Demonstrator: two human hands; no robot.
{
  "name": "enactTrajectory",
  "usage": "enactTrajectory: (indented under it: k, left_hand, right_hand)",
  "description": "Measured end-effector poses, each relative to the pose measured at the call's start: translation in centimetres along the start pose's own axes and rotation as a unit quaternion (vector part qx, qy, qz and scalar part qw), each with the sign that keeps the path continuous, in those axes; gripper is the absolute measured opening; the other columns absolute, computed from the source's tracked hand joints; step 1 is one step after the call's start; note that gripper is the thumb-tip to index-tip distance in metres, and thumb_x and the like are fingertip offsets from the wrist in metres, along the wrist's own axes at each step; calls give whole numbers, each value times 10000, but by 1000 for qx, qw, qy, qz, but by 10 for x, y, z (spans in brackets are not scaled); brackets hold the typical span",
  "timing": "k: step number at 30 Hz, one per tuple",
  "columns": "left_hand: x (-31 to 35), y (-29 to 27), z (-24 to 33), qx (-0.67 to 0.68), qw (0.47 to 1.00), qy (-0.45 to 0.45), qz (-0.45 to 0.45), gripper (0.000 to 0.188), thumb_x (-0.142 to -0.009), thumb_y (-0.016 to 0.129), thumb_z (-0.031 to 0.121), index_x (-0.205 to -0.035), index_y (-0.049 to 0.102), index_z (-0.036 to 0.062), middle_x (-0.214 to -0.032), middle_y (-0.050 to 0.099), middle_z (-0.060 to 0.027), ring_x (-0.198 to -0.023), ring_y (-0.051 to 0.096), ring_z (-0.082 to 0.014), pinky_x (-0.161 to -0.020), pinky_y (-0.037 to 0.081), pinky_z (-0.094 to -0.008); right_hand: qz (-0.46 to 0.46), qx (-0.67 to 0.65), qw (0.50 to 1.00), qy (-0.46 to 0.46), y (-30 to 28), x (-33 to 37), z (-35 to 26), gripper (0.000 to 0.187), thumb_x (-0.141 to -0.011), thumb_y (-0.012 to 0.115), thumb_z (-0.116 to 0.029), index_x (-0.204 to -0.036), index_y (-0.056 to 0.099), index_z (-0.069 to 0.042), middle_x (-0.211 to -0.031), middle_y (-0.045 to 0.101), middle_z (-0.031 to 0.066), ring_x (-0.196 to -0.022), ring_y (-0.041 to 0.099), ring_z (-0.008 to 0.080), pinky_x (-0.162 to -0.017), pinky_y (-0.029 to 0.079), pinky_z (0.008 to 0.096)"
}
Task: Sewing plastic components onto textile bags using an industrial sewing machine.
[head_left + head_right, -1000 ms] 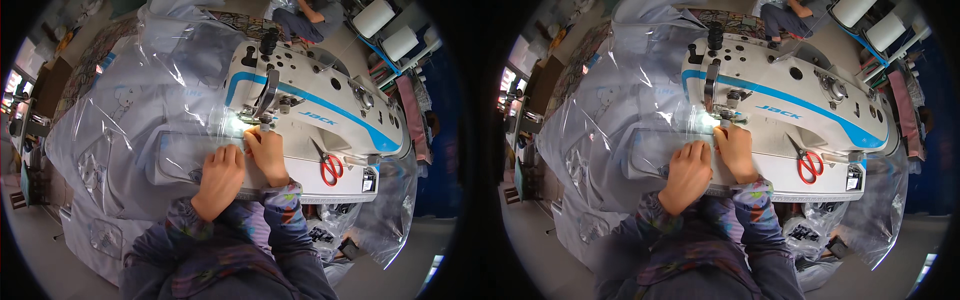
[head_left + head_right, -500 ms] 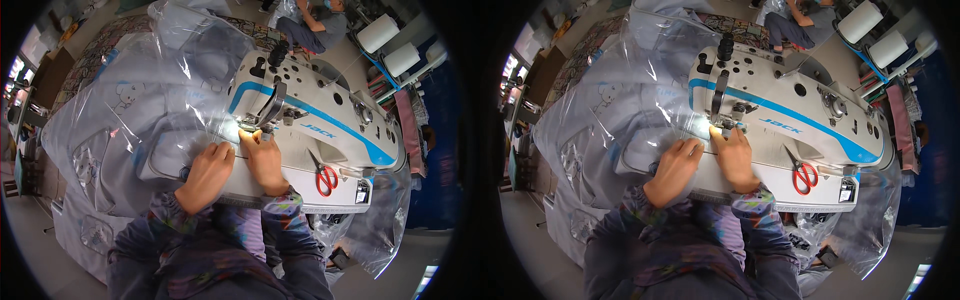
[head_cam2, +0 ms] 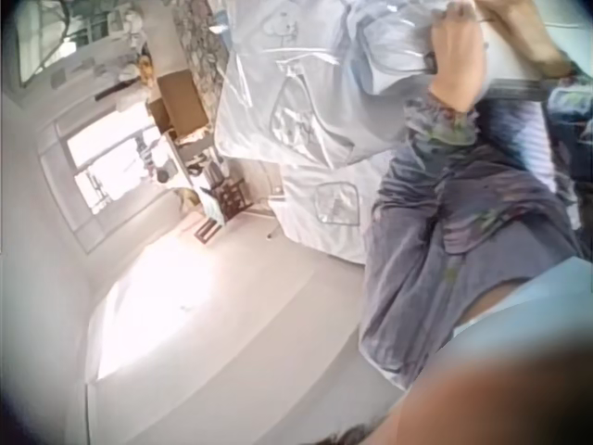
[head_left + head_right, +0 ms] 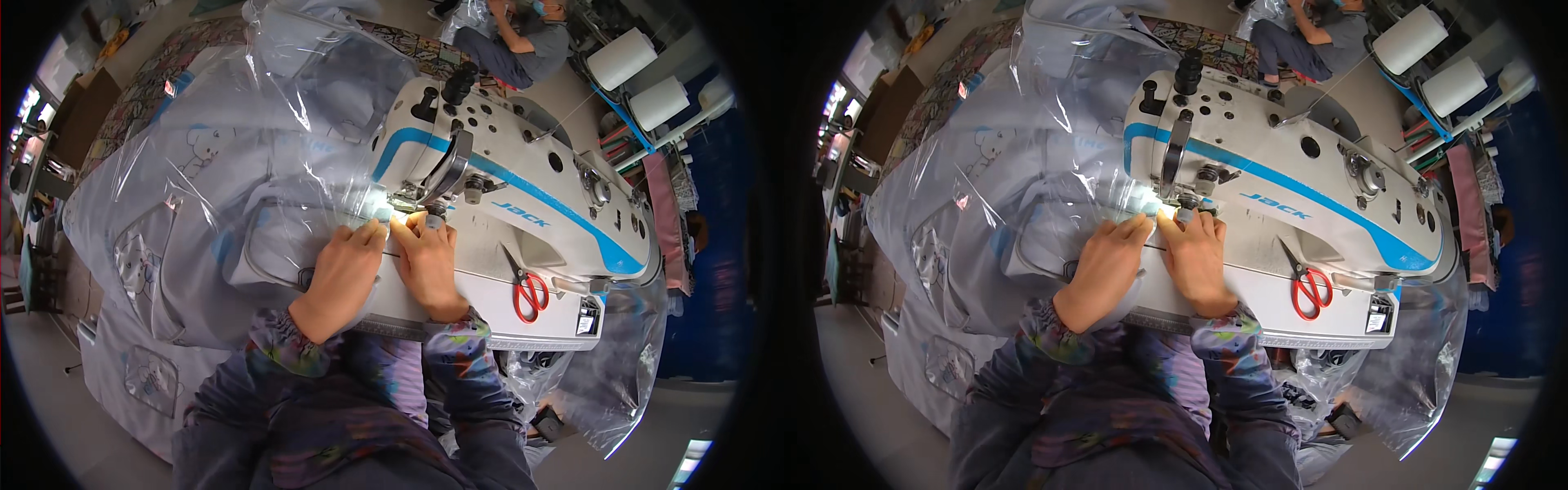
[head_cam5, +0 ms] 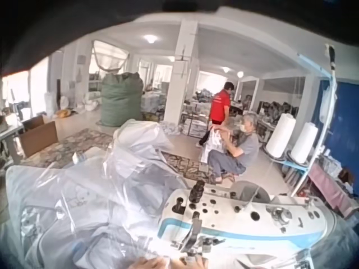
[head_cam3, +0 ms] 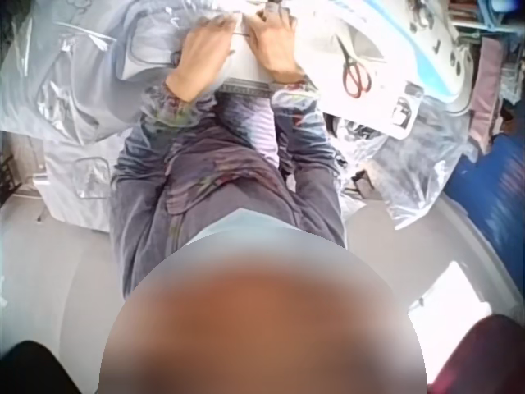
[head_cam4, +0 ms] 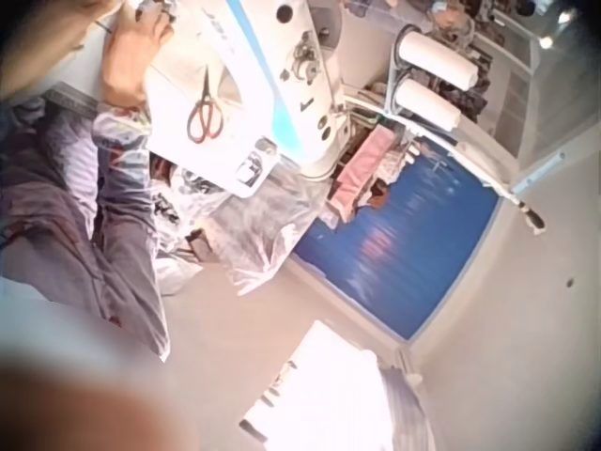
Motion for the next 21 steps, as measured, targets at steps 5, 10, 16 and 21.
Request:
enactTrajectory:
  k: [5,10,16,21]
  left_hand:
    - [-5,3,3,-24,1000,-2,11,429,-748,746,29,-1156,630,-33,-1212,675,-169,-942,647,-312,-832,565,-371]
    - [-13,8,2,-59,998,0,11,337,-752,734,36,-1071,650,-34,-1173,672,-171,-927,642,-299,-799,571,-355]
    - [-21,16,-2,-47,999,-22,-4,367,-787,673,-4,-1150,630,-38,-1251,653,-169,-978,639,-331,-859,560,-407]
    - [-30,21,-6,-57,998,-21,-15,303,-806,641,-8,-1108,640,-32,-1190,661,-163,-946,647,-331,-831,572,-401]
  right_hand:
    - [8,7,1000,10,0,0,0,442,-850,696,-52,-1286,714,-126,-1071,614,153,-1030,569,345,-925,410,466]
    - [37,-13,999,29,0,-1,5,309,-903,686,-34,-1200,750,-95,-986,648,92,-950,605,299,-826,435,433]
    - [93,-131,978,129,-32,-7,20,130,-884,705,-13,-1008,700,27,-927,669,168,-714,657,299,-617,519,402]
    - [126,-174,962,167,-59,-22,22,131,-875,733,-34,-963,709,59,-796,701,151,-639,667,212,-606,517,332]
Point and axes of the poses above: each hand's wrist, its own x-axis away from the middle knuckle, its own y-axis out of the palm, z = x × y, the point moved 4 cm from there along -x, towards the middle knuckle
